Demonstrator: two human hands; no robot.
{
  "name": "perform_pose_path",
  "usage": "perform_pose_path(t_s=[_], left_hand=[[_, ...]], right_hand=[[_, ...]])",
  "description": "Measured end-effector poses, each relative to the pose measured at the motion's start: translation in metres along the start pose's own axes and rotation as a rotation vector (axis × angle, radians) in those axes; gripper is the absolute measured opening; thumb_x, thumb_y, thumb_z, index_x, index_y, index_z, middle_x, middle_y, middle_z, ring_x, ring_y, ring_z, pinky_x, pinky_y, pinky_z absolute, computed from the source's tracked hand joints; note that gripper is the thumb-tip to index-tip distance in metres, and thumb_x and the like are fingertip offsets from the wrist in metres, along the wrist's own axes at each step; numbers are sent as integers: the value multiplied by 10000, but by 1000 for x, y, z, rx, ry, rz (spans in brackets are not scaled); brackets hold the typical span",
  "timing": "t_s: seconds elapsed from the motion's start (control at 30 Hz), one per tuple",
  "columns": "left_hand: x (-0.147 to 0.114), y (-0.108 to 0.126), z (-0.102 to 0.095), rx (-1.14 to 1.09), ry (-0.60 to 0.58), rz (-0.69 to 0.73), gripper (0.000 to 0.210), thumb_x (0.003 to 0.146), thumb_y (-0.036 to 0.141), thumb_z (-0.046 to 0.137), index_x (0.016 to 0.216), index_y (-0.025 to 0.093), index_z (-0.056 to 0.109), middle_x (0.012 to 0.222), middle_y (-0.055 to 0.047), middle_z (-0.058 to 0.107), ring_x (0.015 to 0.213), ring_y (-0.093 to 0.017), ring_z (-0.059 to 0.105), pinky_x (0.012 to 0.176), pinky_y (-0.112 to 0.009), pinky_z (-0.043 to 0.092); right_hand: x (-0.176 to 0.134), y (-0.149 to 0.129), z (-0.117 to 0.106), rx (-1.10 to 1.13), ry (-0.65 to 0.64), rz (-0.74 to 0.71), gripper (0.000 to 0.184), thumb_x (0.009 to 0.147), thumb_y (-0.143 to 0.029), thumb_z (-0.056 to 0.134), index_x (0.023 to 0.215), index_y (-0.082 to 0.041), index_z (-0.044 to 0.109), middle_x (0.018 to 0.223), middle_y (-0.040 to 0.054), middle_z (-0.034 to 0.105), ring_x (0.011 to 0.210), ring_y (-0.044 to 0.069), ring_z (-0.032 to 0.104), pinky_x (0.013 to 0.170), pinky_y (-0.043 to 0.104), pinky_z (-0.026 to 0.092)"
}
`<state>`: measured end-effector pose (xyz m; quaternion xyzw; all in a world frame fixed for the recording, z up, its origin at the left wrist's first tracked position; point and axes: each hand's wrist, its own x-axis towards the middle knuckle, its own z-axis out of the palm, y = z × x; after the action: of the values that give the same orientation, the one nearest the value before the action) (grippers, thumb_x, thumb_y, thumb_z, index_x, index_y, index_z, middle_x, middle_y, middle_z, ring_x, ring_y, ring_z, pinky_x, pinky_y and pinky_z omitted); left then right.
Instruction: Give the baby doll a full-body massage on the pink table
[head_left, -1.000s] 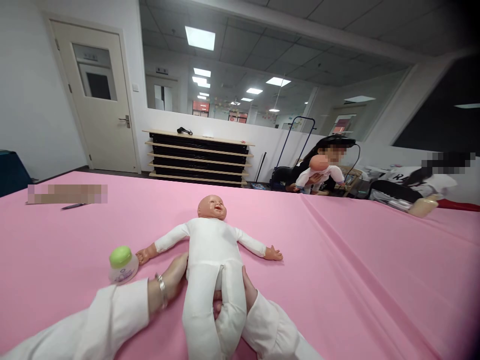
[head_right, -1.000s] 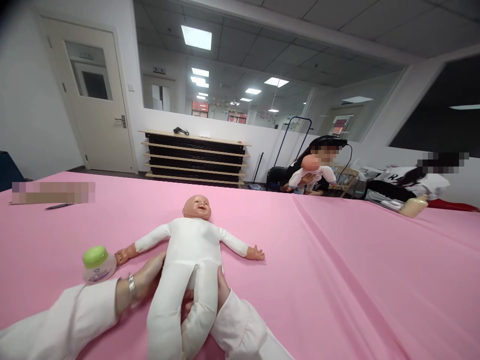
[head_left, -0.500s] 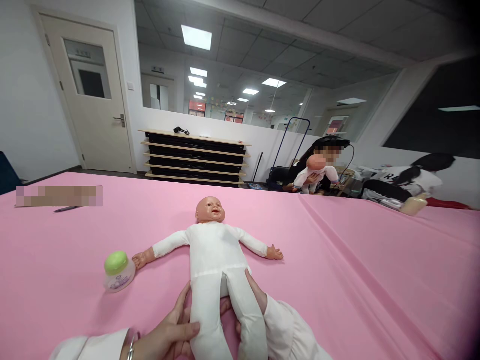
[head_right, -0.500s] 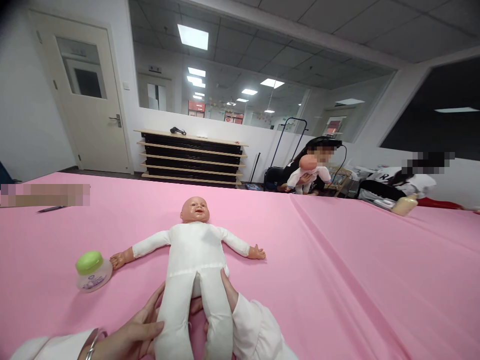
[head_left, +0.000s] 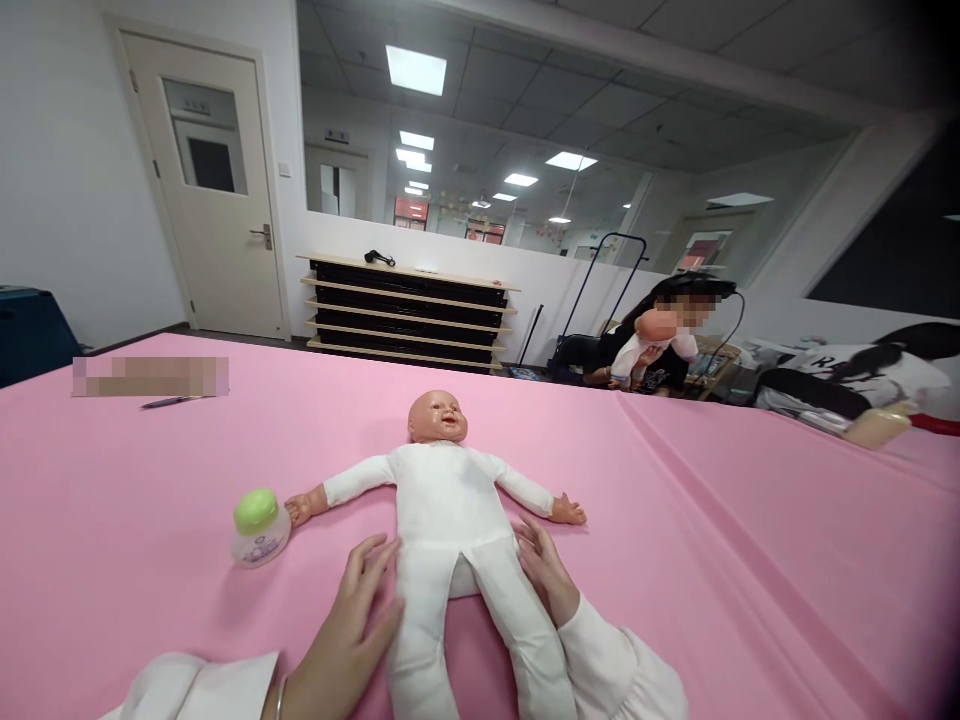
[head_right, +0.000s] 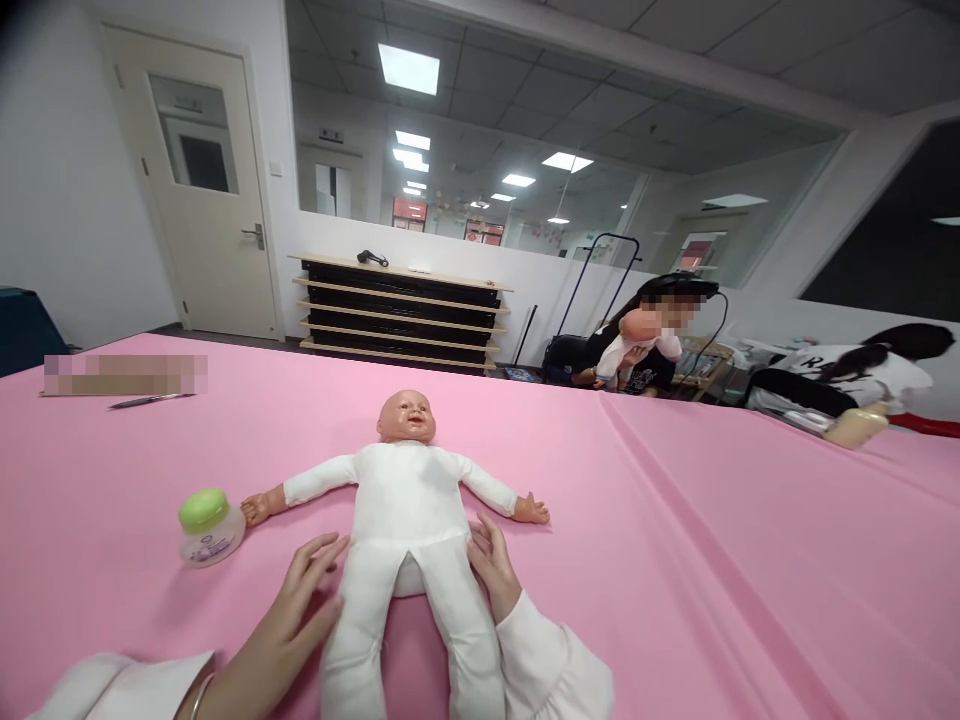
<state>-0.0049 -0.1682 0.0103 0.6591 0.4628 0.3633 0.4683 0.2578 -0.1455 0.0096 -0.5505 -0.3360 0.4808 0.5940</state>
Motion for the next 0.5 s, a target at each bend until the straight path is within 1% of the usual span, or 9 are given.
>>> perform_pose_path(t_s=[0.07, 0.13, 0.2, 0.23, 0.3, 0.37, 0.4, 0.47, 0.5], left_hand=[[5, -1, -4, -7, 25, -23, 561, 861, 470, 382, 1376, 266, 293, 1468, -12, 182, 1364, -225, 113, 1129, -401, 126], [10, -3, -6, -14, -39, -26, 567, 853, 485, 400, 1370, 269, 316, 1470, -1, 209, 1363, -228, 124, 1131, -412, 107], [12, -5, -6, -9, -119, -5, 563, 837, 481, 442, 1353, 275, 357, 1460, 5, 244, 1360, -231, 144, 1133, -412, 102], [13, -6, -6, -14, -138, 5, 562, 831, 475, 456, 1349, 276, 366, 1457, 6, 251, 1359, -231, 150, 1133, -412, 101], [13, -7, -3, -42, -129, 24, 559, 830, 462, 459, 1350, 281, 363, 1455, 12, 249, 1359, -223, 154, 1134, -405, 102], [14, -7, -2, -75, -102, 32, 542, 834, 452, 451, 1344, 285, 375, 1450, 18, 260, 1354, -216, 172, 1134, -394, 114], [15, -7, -1, -82, -82, 32, 534, 834, 450, 448, 1337, 282, 387, 1445, 20, 269, 1352, -213, 183, 1134, -388, 118], [19, -8, -2, -88, -28, 22, 520, 834, 451, 443, 1322, 272, 414, 1435, 21, 295, 1345, -208, 205, 1136, -373, 118], [22, -8, -2, -92, 1, 17, 516, 834, 455, 440, 1314, 265, 426, 1428, 19, 311, 1342, -206, 216, 1137, -365, 117]], right_hand=[[-2, -5, 2, 48, -69, 13, 843, 460, -577, 749, 1173, -220, 474, 1325, 126, 401, 1235, 300, 377, 1031, 455, 293], [-7, -10, 6, 65, -207, 28, 840, 482, -574, 744, 1195, -215, 482, 1378, 128, 354, 1276, 299, 328, 1059, 439, 250], [-12, -13, 9, 60, -303, 29, 755, 533, -560, 725, 1175, -216, 524, 1390, 118, 349, 1302, 286, 292, 1075, 402, 228], [-14, -13, 10, 54, -321, 23, 702, 561, -557, 710, 1157, -224, 546, 1386, 108, 358, 1308, 277, 283, 1075, 382, 231], [-15, -10, 12, 39, -302, -19, 604, 613, -570, 662, 1118, -251, 575, 1352, 88, 407, 1293, 264, 310, 1051, 361, 267], [-12, -6, 15, -6, -273, -57, 542, 641, -595, 621, 1061, -255, 585, 1242, 97, 507, 1198, 265, 421, 991, 370, 333], [-10, -4, 17, -32, -256, -54, 529, 649, -608, 605, 1032, -245, 577, 1151, 102, 558, 1106, 261, 491, 946, 379, 369], [-5, 0, 23, -70, -198, 2, 541, 627, -631, 608, 973, -222, 533, 909, 75, 612, 842, 224, 574, 809, 382, 436], [-4, 0, 27, -84, -160, 52, 552, 601, -631, 629, 943, -214, 507, 787, 40, 598, 711, 194, 564, 731, 368, 451]])
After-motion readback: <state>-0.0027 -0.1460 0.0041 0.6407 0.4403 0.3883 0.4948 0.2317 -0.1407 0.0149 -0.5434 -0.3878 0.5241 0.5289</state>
